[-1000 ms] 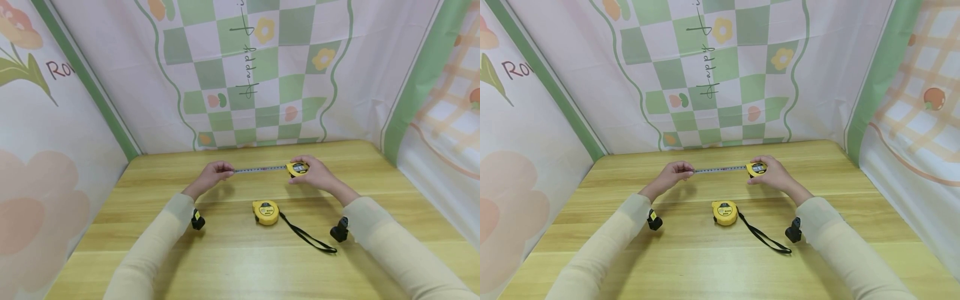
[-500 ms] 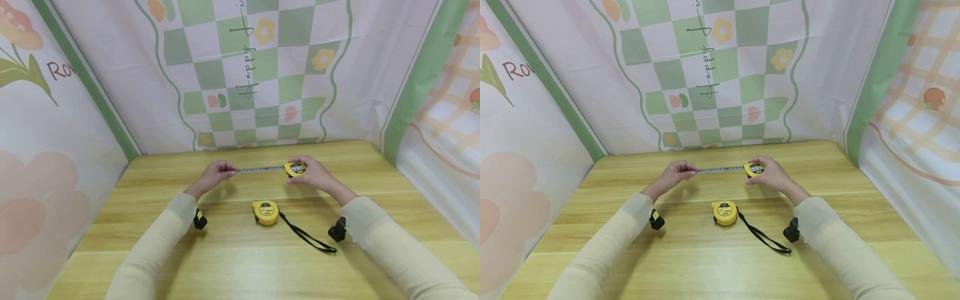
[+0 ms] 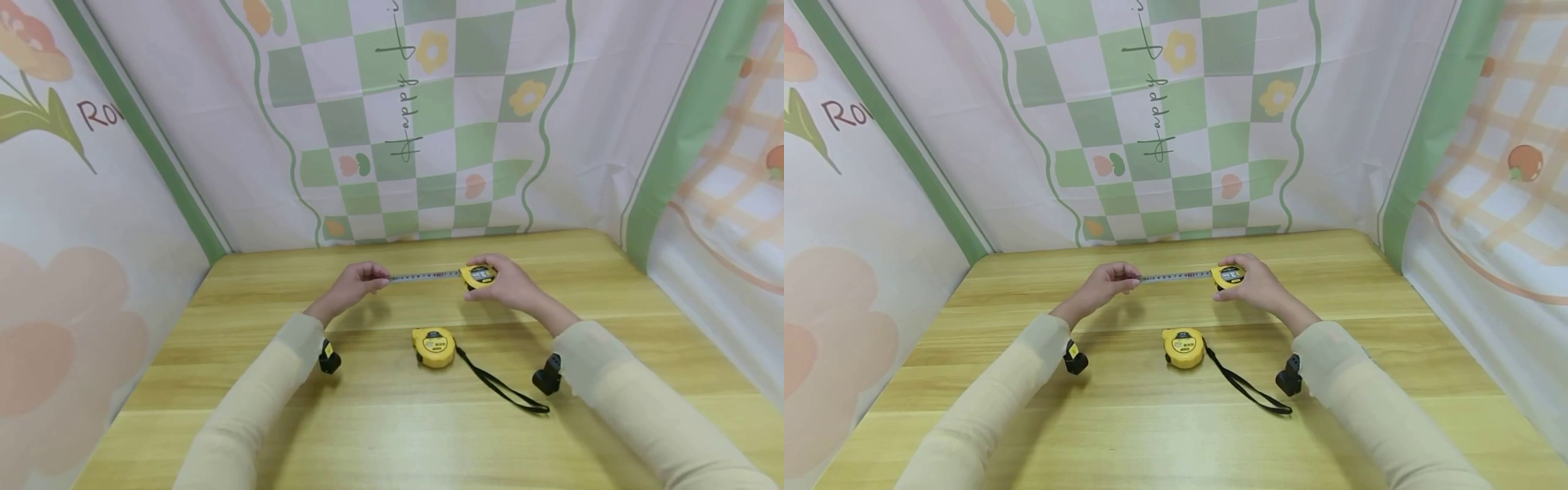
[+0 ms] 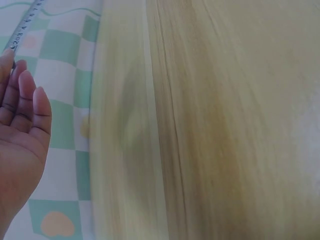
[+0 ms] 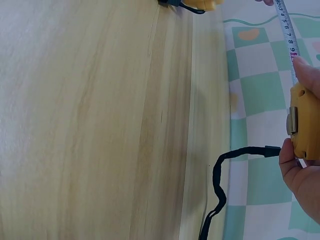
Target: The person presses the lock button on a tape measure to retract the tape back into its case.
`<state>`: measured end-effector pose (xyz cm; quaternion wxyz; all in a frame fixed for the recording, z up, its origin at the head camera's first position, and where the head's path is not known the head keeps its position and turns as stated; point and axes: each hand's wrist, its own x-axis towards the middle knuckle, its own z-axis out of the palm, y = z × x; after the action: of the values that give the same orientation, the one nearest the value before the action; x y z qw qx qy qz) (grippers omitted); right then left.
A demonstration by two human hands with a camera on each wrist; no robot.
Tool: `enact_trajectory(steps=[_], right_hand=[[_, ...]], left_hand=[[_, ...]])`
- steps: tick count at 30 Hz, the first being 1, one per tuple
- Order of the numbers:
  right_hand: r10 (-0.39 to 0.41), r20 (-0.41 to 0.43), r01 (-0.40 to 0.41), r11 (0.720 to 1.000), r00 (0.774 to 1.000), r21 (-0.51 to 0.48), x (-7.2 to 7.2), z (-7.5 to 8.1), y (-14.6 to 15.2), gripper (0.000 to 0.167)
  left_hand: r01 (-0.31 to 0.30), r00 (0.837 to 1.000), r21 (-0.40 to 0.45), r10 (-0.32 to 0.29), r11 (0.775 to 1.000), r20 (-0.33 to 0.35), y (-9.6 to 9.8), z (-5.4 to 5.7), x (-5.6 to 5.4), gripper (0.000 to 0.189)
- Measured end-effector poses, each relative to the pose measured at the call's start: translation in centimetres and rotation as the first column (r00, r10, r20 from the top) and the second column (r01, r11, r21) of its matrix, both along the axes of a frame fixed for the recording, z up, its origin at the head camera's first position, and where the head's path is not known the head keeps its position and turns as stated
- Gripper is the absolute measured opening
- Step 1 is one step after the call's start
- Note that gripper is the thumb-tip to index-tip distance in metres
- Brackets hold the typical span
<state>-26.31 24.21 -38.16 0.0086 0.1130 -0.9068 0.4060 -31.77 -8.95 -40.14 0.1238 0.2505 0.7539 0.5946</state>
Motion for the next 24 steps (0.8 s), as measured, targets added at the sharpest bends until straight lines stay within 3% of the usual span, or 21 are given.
enact_trajectory(steps=[24], right_hand=[[0.014,-0.010,-0.014,0.999,1.000,-0.030,0.2,0.1,-1.2,0.072]], left_hand=[[0.010,1.000,0.020,-0.010,1.000,-0.005,1.1,-0.2,-0.1,0.014]])
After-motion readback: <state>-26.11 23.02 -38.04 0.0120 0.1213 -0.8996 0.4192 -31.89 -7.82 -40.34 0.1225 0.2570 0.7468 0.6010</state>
